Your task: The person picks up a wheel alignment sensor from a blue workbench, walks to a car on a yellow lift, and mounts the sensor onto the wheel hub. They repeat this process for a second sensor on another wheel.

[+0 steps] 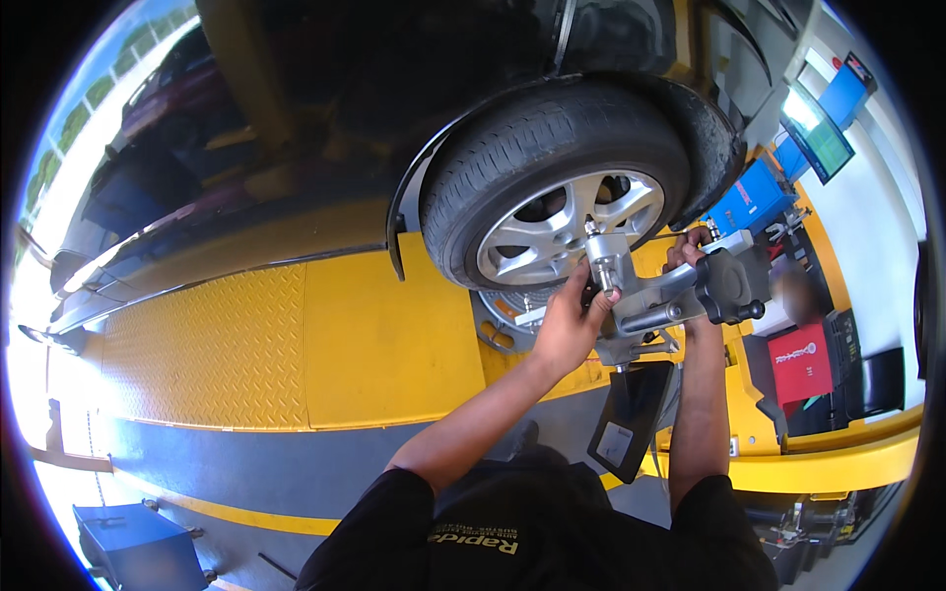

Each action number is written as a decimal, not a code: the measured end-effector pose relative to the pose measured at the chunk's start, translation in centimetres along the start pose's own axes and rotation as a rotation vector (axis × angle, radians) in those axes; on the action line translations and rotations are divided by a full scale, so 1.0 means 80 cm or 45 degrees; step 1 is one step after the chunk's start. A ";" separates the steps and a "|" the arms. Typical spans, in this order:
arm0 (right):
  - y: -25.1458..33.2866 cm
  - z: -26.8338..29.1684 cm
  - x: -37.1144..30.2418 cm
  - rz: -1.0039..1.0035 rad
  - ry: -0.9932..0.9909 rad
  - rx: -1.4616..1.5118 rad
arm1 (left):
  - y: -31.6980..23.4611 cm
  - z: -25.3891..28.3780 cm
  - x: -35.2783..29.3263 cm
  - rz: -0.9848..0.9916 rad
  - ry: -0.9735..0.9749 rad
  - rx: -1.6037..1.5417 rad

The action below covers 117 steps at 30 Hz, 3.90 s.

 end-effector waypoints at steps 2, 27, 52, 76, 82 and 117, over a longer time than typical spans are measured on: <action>-0.017 0.014 0.017 -0.026 -0.151 -0.036 | 0.005 0.011 0.015 -0.021 -0.038 0.005; -0.017 0.075 0.005 0.006 -0.285 -0.281 | 0.082 -0.073 0.035 -0.343 -0.295 -0.397; -0.044 0.057 0.073 -0.083 -0.014 -0.115 | 0.058 -0.028 0.069 -0.101 -0.342 -0.182; -0.049 0.021 0.091 -0.192 -0.059 -0.197 | 0.054 0.010 0.087 0.055 -0.239 -0.267; -0.066 0.008 0.086 -0.235 -0.121 -0.107 | 0.048 0.023 0.084 -0.005 -0.233 -0.205; -0.049 0.055 0.074 0.060 -0.193 -0.061 | -0.197 -0.171 0.099 -0.021 0.404 1.975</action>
Point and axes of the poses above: each hand's wrist, its own x-axis towards the middle knuckle, its own z-axis out of the back of the hand, y = z × x, the point moved 10 cm from there along x, towards the middle knuckle, and after that the axes turned 4 degrees about -x, right-handed, at the moved point
